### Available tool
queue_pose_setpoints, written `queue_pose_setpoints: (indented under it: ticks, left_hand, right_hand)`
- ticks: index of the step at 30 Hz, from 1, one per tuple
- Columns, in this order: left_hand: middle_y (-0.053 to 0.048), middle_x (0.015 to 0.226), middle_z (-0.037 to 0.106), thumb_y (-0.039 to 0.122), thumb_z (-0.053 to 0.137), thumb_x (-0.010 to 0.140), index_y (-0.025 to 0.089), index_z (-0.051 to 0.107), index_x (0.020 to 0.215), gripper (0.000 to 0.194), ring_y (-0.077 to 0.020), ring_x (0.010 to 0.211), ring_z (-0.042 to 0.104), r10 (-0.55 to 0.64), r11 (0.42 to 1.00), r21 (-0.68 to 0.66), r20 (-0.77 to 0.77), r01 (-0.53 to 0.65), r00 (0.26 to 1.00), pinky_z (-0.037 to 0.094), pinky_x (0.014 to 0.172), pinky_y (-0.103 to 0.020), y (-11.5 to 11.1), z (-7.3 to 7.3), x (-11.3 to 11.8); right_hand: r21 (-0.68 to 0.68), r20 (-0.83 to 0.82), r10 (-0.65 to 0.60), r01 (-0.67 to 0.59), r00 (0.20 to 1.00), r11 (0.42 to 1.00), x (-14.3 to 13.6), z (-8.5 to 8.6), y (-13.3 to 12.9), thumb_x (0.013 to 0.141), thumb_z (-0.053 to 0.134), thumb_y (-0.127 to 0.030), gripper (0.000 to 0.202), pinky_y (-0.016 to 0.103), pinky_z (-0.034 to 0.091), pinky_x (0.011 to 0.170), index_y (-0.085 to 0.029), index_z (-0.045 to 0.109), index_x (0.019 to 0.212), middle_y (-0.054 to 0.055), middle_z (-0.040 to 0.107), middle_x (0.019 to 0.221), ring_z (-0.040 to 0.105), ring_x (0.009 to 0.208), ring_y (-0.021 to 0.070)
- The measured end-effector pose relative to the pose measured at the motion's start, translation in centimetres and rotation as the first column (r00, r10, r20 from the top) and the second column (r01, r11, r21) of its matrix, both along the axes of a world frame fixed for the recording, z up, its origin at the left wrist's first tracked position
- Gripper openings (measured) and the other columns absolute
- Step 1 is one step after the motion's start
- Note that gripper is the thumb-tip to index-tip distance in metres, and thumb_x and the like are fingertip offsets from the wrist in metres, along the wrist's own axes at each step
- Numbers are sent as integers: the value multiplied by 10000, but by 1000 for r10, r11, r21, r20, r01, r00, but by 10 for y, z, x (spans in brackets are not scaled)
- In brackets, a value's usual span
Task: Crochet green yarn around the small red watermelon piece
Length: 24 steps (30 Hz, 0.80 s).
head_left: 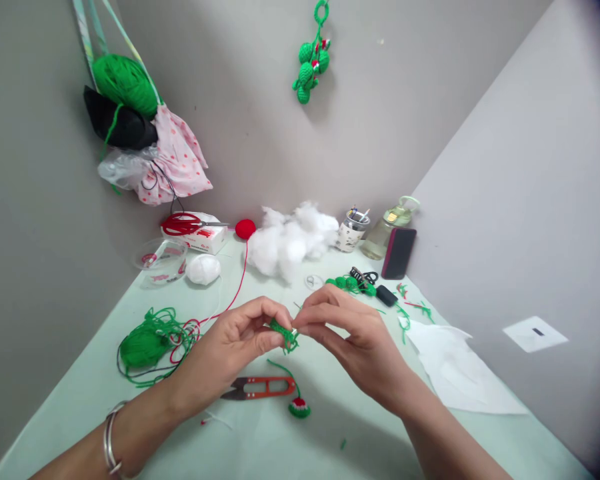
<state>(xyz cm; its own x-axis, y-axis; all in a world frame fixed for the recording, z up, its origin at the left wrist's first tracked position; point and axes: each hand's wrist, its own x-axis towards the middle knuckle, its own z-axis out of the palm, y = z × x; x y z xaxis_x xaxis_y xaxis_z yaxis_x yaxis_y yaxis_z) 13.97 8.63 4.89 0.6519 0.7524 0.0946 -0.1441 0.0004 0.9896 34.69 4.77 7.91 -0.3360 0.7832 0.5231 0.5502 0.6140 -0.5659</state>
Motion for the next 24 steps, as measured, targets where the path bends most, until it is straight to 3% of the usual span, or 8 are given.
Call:
queue_pose_setpoints:
  ticks: [4,9,16,21,24]
  left_hand:
    - [7,948,589,281,617,943,245,640,947,43,-151,905,532,-10,1000,-24,-6,10,1000,424,859,-273,-1,0,0]
    - [3,940,600,303,627,941,243,644,948,62,-158,922,551,-12,999,-42,-4,12,1000,429,872,-277,-2,0,-1]
    - [17,896,583,299,623,941,244,645,932,60,-146,891,536,-26,998,-52,0,26,1000,418,853,-261,-1,-3,0]
    - [3,885,584,327,619,937,232,635,941,96,-166,885,542,8,997,-80,-35,-11,999,428,844,-282,-1,-4,1]
    - [2,904,591,330,626,932,236,645,952,98,-167,891,548,8,996,-90,-31,-10,999,430,849,-285,-1,-4,1]
  right_hand:
    - [43,70,-64,61,996,997,0,-1,1,936,659,-280,74,263,499,648,-215,687,957,46,630,896,600,752,140]
    - [154,186,-146,118,972,981,0,0,-1,943,644,-271,116,256,476,614,-190,707,889,56,605,856,584,731,143]
    - [104,206,-98,78,974,992,-2,-2,-7,984,569,-223,161,243,493,625,-196,702,898,49,607,850,601,723,132]
    - [34,312,-46,37,949,999,1,0,-10,999,485,-137,202,276,503,695,-225,634,1103,66,647,1005,613,825,153]
    - [-17,327,-25,33,945,999,4,0,-8,1004,470,-143,193,286,507,725,-222,589,1134,72,655,1060,627,867,161]
